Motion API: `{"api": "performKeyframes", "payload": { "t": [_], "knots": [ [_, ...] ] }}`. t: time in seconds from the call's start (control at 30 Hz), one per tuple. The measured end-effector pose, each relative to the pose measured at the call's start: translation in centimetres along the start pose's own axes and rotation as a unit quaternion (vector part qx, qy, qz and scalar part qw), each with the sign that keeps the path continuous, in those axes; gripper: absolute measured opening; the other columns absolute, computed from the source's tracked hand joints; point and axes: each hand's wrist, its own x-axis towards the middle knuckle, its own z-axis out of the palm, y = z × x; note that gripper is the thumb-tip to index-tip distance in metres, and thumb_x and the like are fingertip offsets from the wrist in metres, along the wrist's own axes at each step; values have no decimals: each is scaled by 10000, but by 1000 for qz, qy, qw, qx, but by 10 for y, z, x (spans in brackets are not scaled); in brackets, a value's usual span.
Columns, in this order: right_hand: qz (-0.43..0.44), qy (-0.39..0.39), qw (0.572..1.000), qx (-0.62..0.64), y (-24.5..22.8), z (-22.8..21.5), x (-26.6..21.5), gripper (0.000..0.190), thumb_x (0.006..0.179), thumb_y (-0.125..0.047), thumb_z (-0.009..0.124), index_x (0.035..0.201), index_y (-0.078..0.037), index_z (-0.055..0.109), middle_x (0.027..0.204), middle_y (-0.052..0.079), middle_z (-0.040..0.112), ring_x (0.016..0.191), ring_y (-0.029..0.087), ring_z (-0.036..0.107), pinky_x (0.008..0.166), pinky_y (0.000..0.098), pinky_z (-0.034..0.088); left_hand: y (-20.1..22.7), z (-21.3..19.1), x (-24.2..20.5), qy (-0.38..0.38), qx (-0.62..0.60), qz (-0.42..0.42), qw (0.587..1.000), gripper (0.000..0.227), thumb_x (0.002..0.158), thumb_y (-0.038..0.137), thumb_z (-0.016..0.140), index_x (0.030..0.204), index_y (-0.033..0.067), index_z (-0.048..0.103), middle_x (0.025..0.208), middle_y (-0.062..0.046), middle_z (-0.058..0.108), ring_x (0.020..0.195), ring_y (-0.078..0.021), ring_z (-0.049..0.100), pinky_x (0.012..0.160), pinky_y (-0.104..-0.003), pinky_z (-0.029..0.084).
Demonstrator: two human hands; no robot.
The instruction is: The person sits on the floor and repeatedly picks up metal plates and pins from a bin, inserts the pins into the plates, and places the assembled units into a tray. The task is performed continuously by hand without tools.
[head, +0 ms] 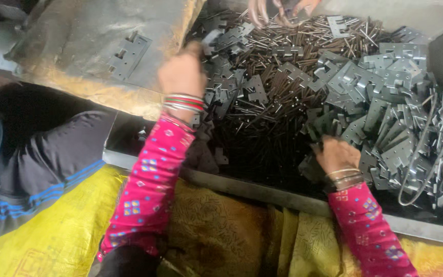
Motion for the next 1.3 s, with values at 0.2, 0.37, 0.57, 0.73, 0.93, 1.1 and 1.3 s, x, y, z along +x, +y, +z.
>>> {"api": "performKeyframes", "payload": {
  "t": [0.2, 0.37, 0.57, 0.73, 0.93, 1.1, 1.3],
  "knots": [
    [4, -28, 997, -71, 29, 26, 10, 291, 868, -343, 720, 1080, -144, 709, 906, 175, 763, 870, 375, 745, 758, 493, 598, -149, -32, 18, 68, 154, -141, 976, 363, 854, 76, 669, 1204, 169, 686, 1067, -113, 729, 992, -336, 680, 847, -499, 484],
    [15, -18, 993, 116, 37, 26, 12, 283, 847, -266, 793, 1092, -144, 722, 856, 168, 763, 788, 361, 741, 695, 470, 580, -110, -43, 19, 230, 160, -28, 960, 489, 926, 223, 698, 1368, 41, 596, 1345, -200, 628, 1126, -336, 610, 1001, -550, 384],
    [-51, -99, 756, 645, 46, -2, -11, 171, 925, -54, 696, 1088, -33, 652, 841, 111, 742, 716, 247, 750, 625, 375, 589, 43, -20, -14, -184, -92, 116, 972, 203, 920, 288, 728, 914, 90, 768, 882, -204, 737, 834, -398, 711, 777, -509, 577],
    [-136, 140, 548, 813, 39, -45, -32, 61, 1081, -4, 689, 1111, -33, 645, 934, 60, 701, 893, 228, 753, 844, 449, 658, 104, 30, -103, -556, 128, 172, 803, 222, 872, 204, 756, 1063, 103, 807, 1062, -127, 774, 905, -370, 744, 626, -583, 604],
    [-118, 81, 307, 941, 42, -67, -35, 201, 1027, -140, 665, 1178, -8, 654, 922, 122, 733, 860, 272, 719, 908, 456, 624, 110, 88, -132, -590, 224, 154, 761, 258, 858, 285, 756, 1039, 112, 819, 1027, -87, 798, 842, -359, 762, 565, -580, 557],
    [-54, 140, 522, 840, 32, -32, -18, 168, 965, -68, 610, 1121, -91, 669, 1082, 46, 761, 967, 232, 762, 834, 423, 658, 102, 89, -140, -596, 173, 203, 758, 233, 895, 291, 713, 1062, 159, 808, 1060, -52, 778, 925, -337, 743, 632, -606, 550],
    [-213, -56, 966, 135, -8, 8, 6, 444, 791, -57, 737, 1227, -110, 667, 1190, 119, 690, 1009, 302, 710, 857, 416, 599, 90, 43, -107, -555, 144, 264, 775, 358, 867, 401, 750, 1079, 115, 785, 1080, -88, 764, 999, -317, 739, 742, -488, 599]
  ]
}}
